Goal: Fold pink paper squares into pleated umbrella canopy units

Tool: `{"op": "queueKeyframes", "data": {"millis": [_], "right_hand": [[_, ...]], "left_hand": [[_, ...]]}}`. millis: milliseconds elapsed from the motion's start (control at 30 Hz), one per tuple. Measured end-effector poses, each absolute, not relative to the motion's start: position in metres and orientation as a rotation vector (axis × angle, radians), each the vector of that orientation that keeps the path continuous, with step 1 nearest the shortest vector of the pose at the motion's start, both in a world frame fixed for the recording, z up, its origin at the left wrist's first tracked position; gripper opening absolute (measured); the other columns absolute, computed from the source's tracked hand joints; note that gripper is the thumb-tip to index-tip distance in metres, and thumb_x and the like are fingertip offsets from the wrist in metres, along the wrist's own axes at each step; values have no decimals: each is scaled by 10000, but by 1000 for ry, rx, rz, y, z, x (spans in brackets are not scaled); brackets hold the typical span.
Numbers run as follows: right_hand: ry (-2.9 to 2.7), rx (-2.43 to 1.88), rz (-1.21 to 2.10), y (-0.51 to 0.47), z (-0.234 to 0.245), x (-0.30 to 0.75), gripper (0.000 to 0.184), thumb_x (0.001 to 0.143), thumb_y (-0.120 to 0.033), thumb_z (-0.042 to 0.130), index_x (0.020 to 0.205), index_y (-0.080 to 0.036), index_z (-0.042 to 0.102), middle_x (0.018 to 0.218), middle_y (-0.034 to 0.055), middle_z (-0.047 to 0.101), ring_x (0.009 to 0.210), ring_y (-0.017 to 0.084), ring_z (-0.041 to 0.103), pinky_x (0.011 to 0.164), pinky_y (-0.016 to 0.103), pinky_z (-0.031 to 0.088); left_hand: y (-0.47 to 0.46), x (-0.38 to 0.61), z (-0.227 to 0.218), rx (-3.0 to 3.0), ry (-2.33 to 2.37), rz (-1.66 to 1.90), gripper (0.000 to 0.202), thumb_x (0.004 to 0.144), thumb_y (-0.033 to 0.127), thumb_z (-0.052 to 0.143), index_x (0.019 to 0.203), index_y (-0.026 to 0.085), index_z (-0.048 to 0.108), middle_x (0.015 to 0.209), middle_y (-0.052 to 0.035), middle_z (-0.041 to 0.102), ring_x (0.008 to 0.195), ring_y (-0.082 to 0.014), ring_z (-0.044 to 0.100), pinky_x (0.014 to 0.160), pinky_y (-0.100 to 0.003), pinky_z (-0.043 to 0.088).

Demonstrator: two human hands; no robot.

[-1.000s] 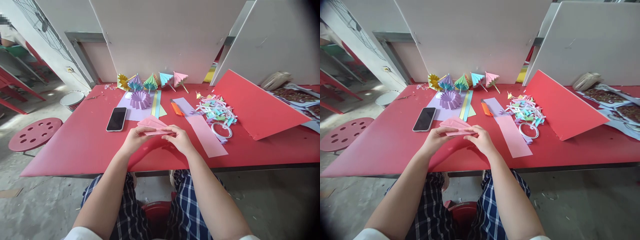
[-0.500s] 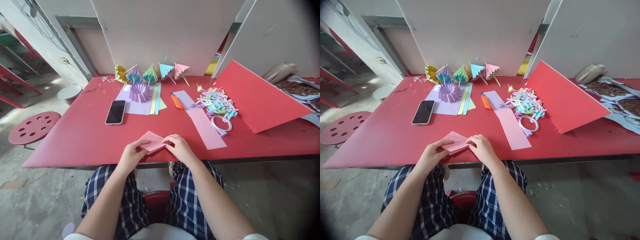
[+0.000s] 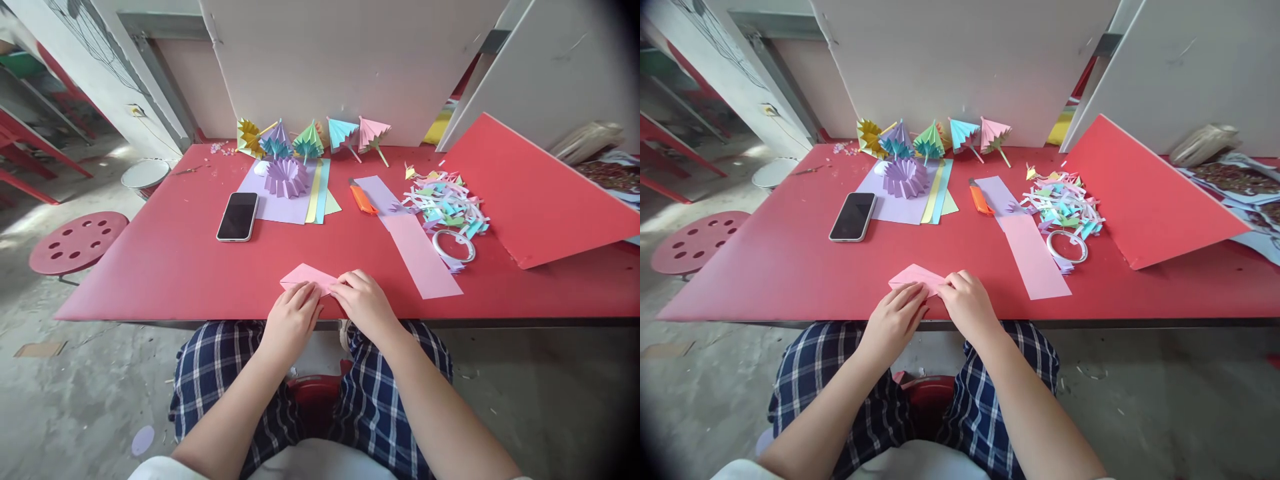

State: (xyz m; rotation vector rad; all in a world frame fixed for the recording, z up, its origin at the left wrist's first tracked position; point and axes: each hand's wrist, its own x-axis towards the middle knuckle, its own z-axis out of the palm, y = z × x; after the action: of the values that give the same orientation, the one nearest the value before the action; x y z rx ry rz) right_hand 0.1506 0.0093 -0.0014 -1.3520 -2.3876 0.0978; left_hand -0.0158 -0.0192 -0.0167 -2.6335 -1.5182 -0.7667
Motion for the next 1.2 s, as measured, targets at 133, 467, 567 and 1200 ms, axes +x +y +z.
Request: {"op": "queueKeyframes", "data": {"millis": [133, 467, 567, 1200], "right_hand": [[-2422, -1387, 170, 10, 0, 151, 234, 864, -160, 430, 828, -206, 657, 795, 54, 603, 754, 162, 500, 668, 276, 419], [-2389, -1425, 403, 24, 5, 153, 174, 849, -215, 481, 745, -190, 618, 776, 52, 597, 761, 173, 515, 683, 299, 422], [-2379, -1458, 445, 29, 6, 153, 159, 853, -227, 475, 754, -192, 595, 770, 45, 592, 755, 173, 507, 670, 296, 409], [-2276, -1587, 484, 37, 1, 155, 183, 787, -344, 564, 665, -209, 548, 687, 27, 573, 686, 173, 462, 603, 284, 364]], "left_hand": [[-15, -15, -11, -2614, -1620, -727, 254, 873, 254, 416, 1026, 160, 597, 1041, -80, 616, 946, -212, 539, 801, -344, 466], [-8, -22, -4, -2476, -1935, -802, 267, 875, 259, 407, 779, 196, 648, 821, -38, 622, 772, -171, 508, 726, -307, 395], [-3, -22, -2, -2403, -2078, -787, 271, 857, 293, 431, 705, 193, 632, 738, -34, 595, 724, -171, 489, 700, -303, 373], [4, -22, -1, -2325, -2243, -747, 140, 826, 295, 459, 782, 218, 568, 740, -15, 623, 736, -195, 497, 694, -317, 323]]}}
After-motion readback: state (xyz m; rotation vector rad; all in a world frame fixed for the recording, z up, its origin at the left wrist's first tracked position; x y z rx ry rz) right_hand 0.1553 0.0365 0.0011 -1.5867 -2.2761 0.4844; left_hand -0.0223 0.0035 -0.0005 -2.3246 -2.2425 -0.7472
